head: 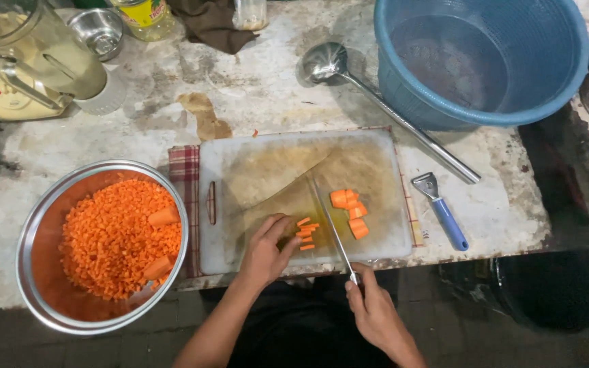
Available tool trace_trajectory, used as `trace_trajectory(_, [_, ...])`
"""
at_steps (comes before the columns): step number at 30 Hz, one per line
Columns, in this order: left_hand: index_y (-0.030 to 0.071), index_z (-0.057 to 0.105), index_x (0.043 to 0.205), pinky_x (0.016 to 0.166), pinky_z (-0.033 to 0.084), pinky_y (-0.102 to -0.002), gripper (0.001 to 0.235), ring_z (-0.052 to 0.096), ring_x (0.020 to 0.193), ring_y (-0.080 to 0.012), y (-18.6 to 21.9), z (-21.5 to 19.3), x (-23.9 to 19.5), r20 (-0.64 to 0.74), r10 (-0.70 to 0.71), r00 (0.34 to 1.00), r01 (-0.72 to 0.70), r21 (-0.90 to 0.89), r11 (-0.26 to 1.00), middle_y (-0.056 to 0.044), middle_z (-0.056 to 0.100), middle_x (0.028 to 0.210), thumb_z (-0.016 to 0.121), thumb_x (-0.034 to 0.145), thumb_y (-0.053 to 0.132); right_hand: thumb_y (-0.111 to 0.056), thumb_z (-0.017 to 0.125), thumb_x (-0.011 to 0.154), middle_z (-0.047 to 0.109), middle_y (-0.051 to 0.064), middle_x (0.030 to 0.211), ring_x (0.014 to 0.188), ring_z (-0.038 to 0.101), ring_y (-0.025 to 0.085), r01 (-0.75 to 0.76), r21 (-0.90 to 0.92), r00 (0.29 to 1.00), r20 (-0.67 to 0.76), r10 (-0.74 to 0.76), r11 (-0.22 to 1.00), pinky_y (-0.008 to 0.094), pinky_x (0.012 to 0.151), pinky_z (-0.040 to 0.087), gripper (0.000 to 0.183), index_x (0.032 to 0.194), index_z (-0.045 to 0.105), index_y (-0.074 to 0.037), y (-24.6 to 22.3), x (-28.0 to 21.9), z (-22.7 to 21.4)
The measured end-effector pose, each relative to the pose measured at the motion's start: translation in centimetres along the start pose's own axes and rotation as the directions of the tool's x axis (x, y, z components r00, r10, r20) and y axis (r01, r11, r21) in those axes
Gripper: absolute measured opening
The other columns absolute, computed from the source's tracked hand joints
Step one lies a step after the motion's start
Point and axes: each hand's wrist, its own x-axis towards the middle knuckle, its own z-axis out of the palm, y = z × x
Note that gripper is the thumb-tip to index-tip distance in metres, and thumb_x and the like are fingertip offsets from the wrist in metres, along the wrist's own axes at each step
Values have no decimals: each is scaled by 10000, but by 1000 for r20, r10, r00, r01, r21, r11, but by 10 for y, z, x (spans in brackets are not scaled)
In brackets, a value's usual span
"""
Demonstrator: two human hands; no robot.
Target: The person uses a knife to chop carrots into small pieces on a cutting board. The chopped pieces are transferred into a metal bowl containing other chopped carrots.
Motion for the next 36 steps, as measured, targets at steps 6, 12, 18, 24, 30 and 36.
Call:
trace_trajectory(6, [91,456,1413,926,495,-382,736,550,1173,-268,11,9,2,235,-149,961,114,155,981,-82,485,1297,819,785,211,-323,417,982,594,38,757,634,575,196,12,-36,993,-113,-16,999,372,638,460,389,1347,421,-189,5,0,10])
trace_trajectory(12, [26,619,1283,826,526,-344,494,646,1004,-248,-23,29,9,214,-86,973,72,75,995,-85,575,1133,768,825,137,-354,391,987,616,37,789,664,579,190,10,-57,1000,-23,-12,998,352,648,444,394,1345,424,-193,-6,-1,8])
trace_trajectory(18, [50,687,1144,774,520,-341,387,639,915,-250,-38,45,8,154,-90,984,77,92,993,-76,589,1040,791,789,161,-397,394,981,663,115,946,785,631,269,-4,-103,998,54,9,995,362,730,443,450,1394,385,-219,-14,1,19])
trace_trajectory(24, [34,663,1187,811,514,-326,409,628,939,-239,-18,40,4,117,-158,980,158,14,987,-72,565,1044,756,792,86,-356,413,988,569,56,739,641,548,207,36,-100,999,44,-31,994,351,664,430,385,1332,435,-186,-15,-1,18])
trace_trajectory(30, [35,620,1253,755,547,-280,472,629,818,-179,-8,29,-3,72,-107,992,111,-48,993,-69,534,1137,788,820,115,-414,385,977,666,91,1000,787,626,222,-15,-112,997,69,23,994,350,741,460,478,1403,382,-197,-19,2,15])
trace_trajectory(36, [5,695,1147,875,576,-329,354,662,1021,-235,-10,32,-9,-61,68,996,-65,48,997,-115,647,1117,786,827,125,-358,398,997,579,56,813,666,522,198,0,-81,995,95,8,997,345,657,404,399,1360,411,-193,-22,0,14])
